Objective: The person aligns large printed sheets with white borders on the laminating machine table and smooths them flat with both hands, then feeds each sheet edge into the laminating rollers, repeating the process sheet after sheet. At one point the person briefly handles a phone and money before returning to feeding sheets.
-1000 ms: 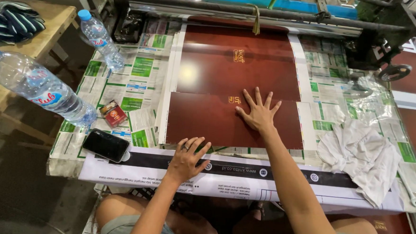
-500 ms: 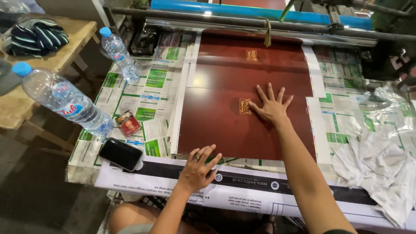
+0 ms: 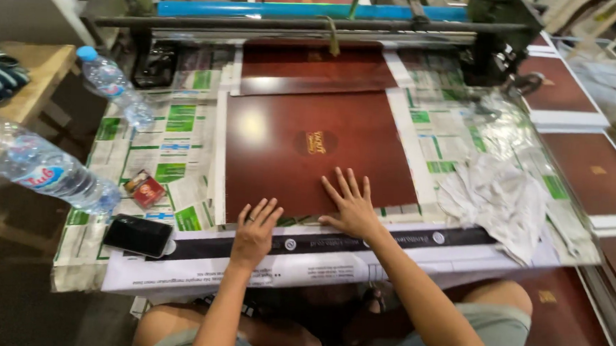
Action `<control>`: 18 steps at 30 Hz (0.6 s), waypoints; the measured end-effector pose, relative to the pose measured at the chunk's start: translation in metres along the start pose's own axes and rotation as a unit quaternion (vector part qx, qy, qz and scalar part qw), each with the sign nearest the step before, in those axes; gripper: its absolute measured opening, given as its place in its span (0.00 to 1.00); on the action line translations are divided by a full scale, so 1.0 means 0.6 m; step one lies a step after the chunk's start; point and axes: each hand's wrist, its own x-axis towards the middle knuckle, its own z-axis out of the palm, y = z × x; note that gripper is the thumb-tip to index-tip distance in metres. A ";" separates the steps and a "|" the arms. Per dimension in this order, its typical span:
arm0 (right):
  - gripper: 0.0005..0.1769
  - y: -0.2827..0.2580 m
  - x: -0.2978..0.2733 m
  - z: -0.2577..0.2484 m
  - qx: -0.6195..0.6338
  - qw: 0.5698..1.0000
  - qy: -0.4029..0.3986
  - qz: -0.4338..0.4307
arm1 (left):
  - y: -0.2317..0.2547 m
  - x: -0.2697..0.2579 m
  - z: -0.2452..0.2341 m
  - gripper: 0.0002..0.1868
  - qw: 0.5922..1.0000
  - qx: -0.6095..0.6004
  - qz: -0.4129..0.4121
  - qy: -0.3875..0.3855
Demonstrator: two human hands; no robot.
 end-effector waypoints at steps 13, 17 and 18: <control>0.33 0.029 0.008 -0.100 -0.009 0.999 0.005 0.049 | 0.017 -0.030 -0.007 0.23 0.971 0.109 0.157 0.140; 0.30 -0.010 -0.025 -0.041 -0.092 0.989 0.035 0.115 | 0.028 -0.008 -0.017 0.29 0.995 0.036 0.095 0.023; 0.43 -0.036 -0.035 -0.046 -0.153 0.985 0.039 0.064 | 0.031 -0.003 -0.025 0.31 0.997 0.013 0.071 -0.015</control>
